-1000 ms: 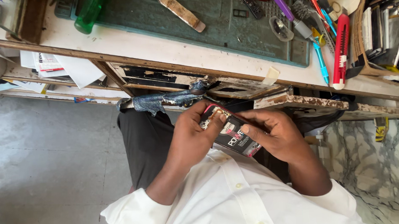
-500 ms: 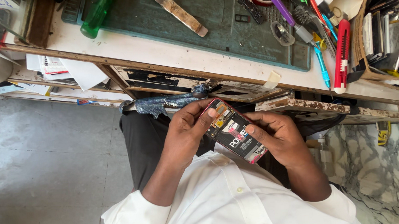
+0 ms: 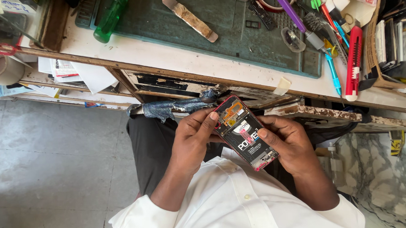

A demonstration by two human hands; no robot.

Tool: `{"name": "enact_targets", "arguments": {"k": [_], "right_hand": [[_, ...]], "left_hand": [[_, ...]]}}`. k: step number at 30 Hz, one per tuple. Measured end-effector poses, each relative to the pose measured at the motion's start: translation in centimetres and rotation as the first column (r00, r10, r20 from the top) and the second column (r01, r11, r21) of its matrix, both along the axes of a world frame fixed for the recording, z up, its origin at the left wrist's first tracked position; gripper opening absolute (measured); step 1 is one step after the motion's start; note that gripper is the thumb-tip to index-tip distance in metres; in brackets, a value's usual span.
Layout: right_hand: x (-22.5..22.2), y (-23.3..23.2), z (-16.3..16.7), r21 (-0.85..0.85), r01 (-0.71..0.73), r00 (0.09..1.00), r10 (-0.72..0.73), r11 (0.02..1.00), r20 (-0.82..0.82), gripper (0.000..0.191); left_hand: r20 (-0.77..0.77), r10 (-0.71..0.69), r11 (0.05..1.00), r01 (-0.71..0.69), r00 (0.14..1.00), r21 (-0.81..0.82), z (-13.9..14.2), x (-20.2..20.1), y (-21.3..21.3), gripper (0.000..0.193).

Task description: The person holds a disassembled smartphone and uses a metal spudger to carefully pry and adjust internal components near the battery. The device remains open throughout the clip, and no final reassembly is shown.

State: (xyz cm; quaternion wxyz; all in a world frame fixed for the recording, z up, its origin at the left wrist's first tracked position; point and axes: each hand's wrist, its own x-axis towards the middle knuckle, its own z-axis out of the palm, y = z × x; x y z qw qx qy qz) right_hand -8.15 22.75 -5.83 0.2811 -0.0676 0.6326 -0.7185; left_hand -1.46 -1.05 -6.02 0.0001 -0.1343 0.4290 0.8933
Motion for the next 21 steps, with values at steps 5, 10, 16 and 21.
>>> {"name": "enact_targets", "arguments": {"k": [5,10,16,21], "right_hand": [[0.37,0.01,-0.07,0.014,-0.002,1.000,0.001,1.000,0.030,0.037],[0.69,-0.22,-0.15,0.010,-0.022,1.000,0.022,1.000,-0.005,0.034],[0.88,0.00,-0.10,0.072,-0.042,0.996,0.048,0.997,-0.073,0.036],[0.95,-0.03,-0.25,0.051,-0.040,0.996,0.044,0.998,-0.075,0.036]], "left_hand": [[-0.029,0.009,0.998,-0.011,1.000,-0.057,0.01,0.11,0.01,0.035],[-0.041,0.023,0.994,-0.027,0.999,-0.102,0.23,0.15,-0.27,0.035],[-0.013,0.030,0.997,-0.031,0.999,-0.073,0.36,0.00,-0.40,0.035],[0.014,0.018,0.995,-0.016,1.000,-0.103,0.53,-0.03,-0.52,0.034]]}}
